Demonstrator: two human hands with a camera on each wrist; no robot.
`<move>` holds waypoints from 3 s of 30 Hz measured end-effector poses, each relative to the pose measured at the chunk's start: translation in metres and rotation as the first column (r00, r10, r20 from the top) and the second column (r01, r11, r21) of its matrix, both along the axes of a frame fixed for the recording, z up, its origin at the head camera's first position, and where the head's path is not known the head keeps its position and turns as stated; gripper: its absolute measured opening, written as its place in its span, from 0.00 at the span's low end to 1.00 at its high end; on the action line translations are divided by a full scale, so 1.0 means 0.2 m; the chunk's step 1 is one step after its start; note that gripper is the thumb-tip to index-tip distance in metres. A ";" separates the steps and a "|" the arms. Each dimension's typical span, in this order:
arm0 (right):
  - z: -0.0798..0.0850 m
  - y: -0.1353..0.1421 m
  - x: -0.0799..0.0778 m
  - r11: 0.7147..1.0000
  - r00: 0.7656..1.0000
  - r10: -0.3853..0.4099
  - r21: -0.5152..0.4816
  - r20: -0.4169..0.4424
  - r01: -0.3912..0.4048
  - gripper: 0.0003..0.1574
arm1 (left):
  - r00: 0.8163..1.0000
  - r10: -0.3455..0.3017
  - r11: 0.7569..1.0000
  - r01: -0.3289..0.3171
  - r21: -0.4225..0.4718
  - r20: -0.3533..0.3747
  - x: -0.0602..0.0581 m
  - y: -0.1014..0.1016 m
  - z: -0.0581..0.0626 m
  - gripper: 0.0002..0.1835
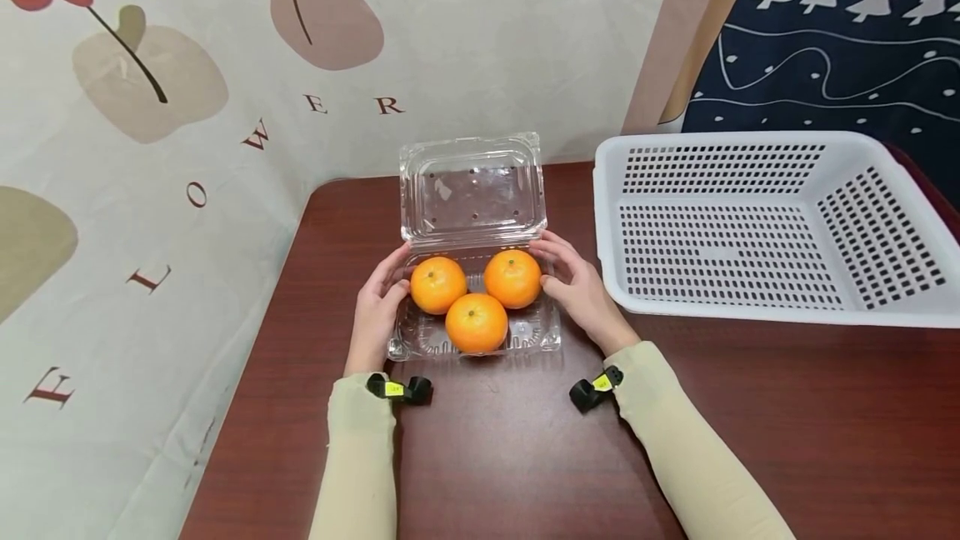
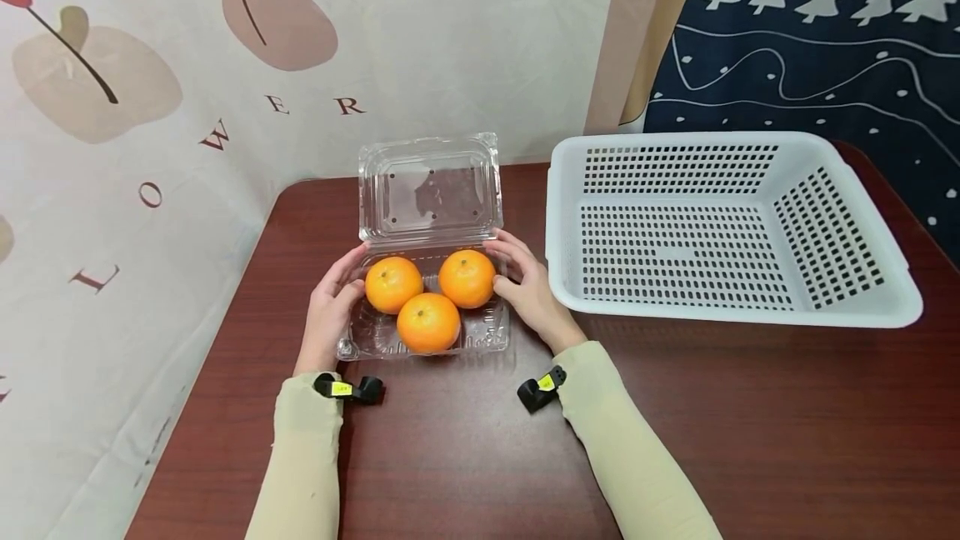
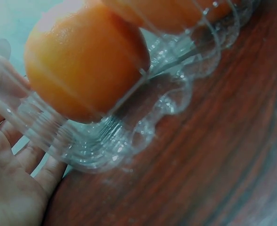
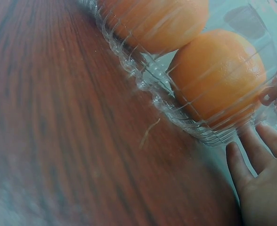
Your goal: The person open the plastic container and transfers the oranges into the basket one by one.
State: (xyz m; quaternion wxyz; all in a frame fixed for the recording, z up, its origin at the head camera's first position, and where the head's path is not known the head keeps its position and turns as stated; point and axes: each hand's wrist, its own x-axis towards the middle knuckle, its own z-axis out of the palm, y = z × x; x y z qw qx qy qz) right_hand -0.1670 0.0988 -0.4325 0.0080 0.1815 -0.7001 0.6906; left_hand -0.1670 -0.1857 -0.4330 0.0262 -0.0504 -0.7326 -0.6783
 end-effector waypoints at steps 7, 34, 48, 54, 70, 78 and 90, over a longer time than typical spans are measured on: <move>0.00 0.00 0.00 1.000 1.000 -0.012 0.014 -0.004 0.012 0.28 | 1.000 0.003 1.000 -0.003 -0.010 0.006 0.00 0.00 0.00 0.25; 0.01 0.00 0.00 0.999 1.000 -0.015 0.031 0.011 0.015 0.27 | 1.000 0.024 1.000 -0.023 0.012 -0.014 0.01 0.00 0.02 0.24; 0.01 0.00 0.00 0.999 1.000 -0.021 0.047 0.017 0.020 0.27 | 1.000 0.012 1.000 -0.012 0.010 0.012 0.00 0.01 0.02 0.24; 0.01 0.00 0.00 0.998 0.999 -0.032 0.058 0.024 0.030 0.26 | 1.000 0.003 1.000 -0.003 0.009 0.030 0.00 0.00 0.02 0.23; 0.00 0.00 0.00 1.000 1.000 -0.011 0.025 0.014 0.010 0.26 | 0.999 -0.027 0.998 0.026 0.057 0.020 -0.01 0.01 0.01 0.23; 0.00 0.00 0.00 0.999 1.000 -0.016 0.034 0.019 0.015 0.26 | 1.000 -0.014 0.998 0.013 0.066 0.014 -0.01 0.01 0.01 0.23; 0.01 0.00 0.00 0.997 0.999 -0.045 0.067 0.029 0.043 0.26 | 1.000 0.015 0.993 -0.014 0.117 -0.012 -0.01 0.04 0.02 0.23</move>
